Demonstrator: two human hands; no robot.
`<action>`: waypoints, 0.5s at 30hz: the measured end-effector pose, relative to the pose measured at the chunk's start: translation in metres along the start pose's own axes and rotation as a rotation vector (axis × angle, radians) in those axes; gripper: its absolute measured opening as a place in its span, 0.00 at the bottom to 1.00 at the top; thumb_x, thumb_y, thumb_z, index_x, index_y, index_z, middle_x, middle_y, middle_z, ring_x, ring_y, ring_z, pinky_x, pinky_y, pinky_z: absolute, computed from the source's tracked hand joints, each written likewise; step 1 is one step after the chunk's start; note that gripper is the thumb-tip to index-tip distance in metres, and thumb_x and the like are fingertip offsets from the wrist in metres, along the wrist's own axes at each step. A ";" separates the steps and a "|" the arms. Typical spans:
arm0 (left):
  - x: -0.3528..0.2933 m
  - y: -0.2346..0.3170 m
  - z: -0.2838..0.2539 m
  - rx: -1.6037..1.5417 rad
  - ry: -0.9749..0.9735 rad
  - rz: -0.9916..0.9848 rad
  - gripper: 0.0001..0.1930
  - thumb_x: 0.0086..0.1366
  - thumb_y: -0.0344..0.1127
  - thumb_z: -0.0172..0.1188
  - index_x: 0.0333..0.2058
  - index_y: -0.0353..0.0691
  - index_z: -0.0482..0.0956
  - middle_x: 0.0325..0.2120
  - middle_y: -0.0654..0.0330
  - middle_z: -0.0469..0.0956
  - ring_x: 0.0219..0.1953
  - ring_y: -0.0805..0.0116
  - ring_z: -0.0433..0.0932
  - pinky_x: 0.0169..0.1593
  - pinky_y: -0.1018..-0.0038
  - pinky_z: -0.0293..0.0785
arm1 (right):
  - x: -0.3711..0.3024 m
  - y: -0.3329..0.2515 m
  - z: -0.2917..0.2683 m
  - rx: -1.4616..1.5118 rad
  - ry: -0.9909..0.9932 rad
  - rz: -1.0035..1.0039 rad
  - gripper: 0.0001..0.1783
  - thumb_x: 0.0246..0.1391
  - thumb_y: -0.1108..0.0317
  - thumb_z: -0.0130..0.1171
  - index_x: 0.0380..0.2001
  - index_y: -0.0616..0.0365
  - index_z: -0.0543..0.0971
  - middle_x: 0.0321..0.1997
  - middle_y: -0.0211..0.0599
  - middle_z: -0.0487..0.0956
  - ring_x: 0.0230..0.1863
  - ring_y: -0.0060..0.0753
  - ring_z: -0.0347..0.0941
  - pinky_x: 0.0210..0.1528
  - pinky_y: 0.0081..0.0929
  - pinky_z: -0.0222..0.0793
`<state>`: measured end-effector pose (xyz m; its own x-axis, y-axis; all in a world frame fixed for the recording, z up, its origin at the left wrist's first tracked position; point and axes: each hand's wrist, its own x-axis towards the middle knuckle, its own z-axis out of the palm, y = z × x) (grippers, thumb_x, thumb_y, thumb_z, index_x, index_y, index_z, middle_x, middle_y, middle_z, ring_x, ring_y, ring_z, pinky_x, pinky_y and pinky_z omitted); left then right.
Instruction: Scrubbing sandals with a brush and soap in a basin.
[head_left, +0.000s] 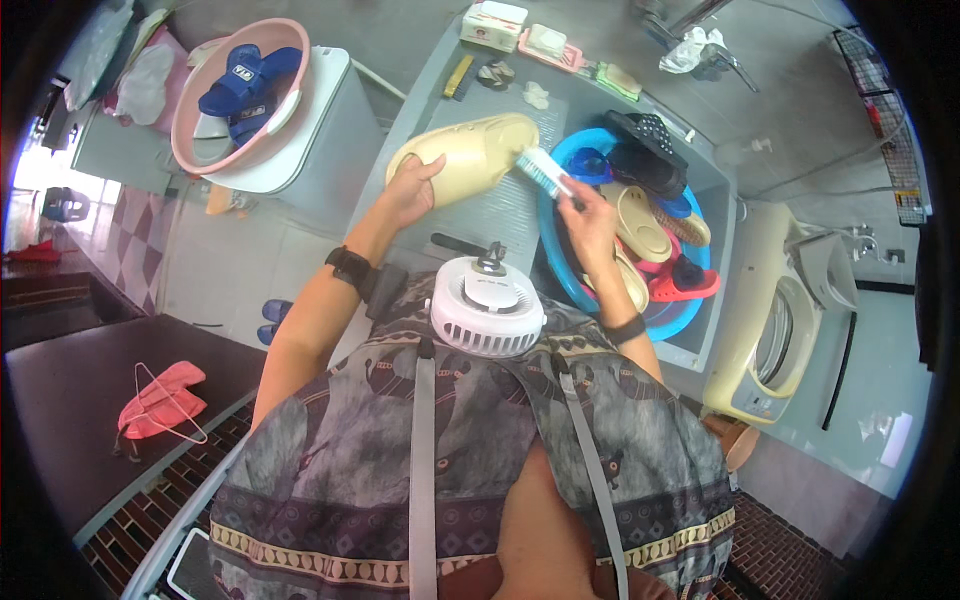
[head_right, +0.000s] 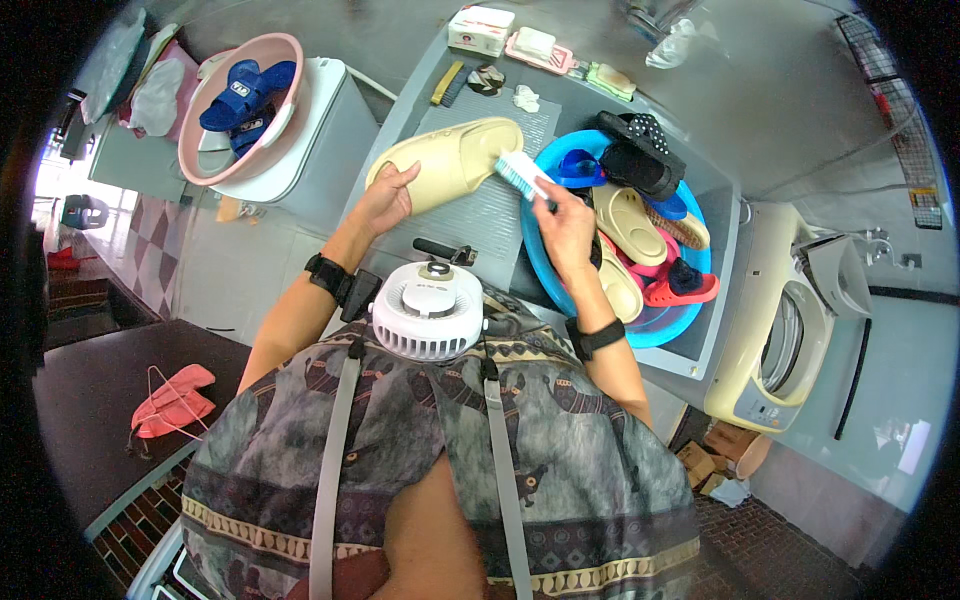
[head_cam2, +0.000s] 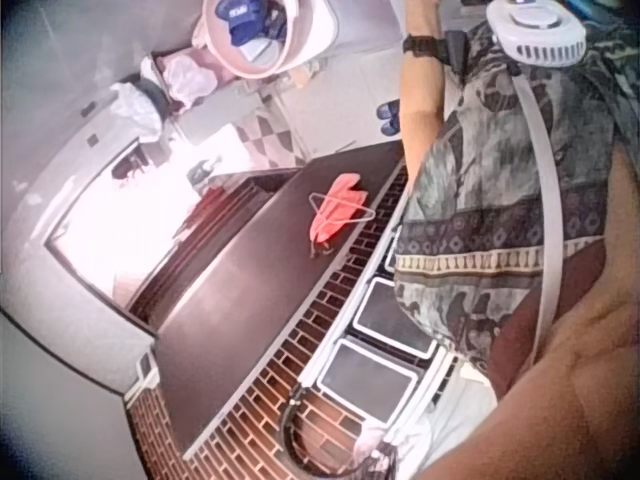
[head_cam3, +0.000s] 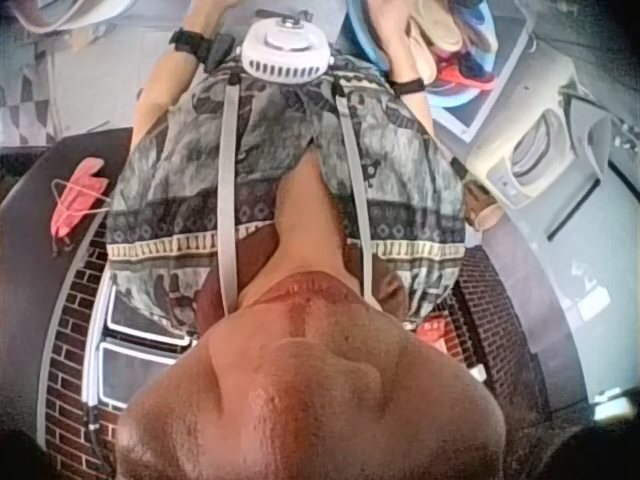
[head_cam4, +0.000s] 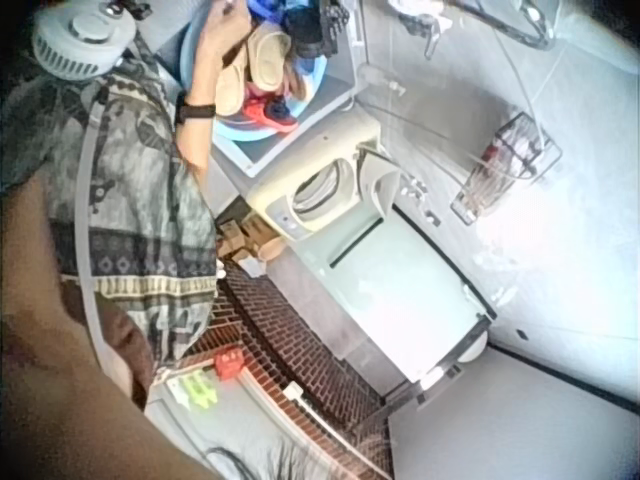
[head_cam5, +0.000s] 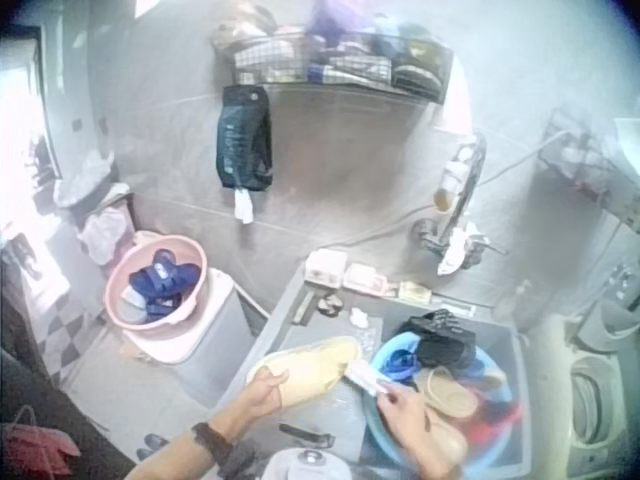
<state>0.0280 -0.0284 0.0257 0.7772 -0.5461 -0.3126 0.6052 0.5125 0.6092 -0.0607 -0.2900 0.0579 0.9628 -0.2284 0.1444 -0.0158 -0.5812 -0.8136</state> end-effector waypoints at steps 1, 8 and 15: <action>-0.002 0.002 -0.001 0.089 0.028 0.040 0.22 0.63 0.34 0.49 0.51 0.28 0.58 0.49 0.52 0.67 0.48 0.62 0.70 0.54 0.66 0.65 | 0.002 0.002 0.009 -0.125 -0.027 -0.099 0.16 0.42 0.72 0.56 0.39 0.57 0.77 0.34 0.47 0.78 0.32 0.37 0.74 0.37 0.27 0.69; -0.021 0.003 -0.009 0.242 0.087 0.172 0.19 0.61 0.31 0.52 0.47 0.26 0.63 0.45 0.54 0.69 0.47 0.69 0.69 0.51 0.74 0.64 | 0.000 -0.016 0.036 -0.605 -0.045 -0.420 0.11 0.32 0.70 0.62 0.26 0.57 0.76 0.30 0.48 0.74 0.37 0.48 0.71 0.42 0.36 0.66; -0.016 0.009 0.005 0.280 0.049 0.154 0.19 0.63 0.34 0.49 0.48 0.28 0.62 0.47 0.54 0.68 0.48 0.68 0.69 0.53 0.71 0.64 | 0.036 -0.002 0.061 -0.552 -0.469 0.033 0.24 0.30 0.60 0.65 0.34 0.54 0.69 0.32 0.50 0.73 0.38 0.53 0.72 0.41 0.39 0.67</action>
<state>0.0196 -0.0184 0.0401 0.8674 -0.4403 -0.2320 0.4144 0.3808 0.8266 -0.0096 -0.2495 0.0305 0.9718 0.0345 -0.2333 -0.0617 -0.9176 -0.3926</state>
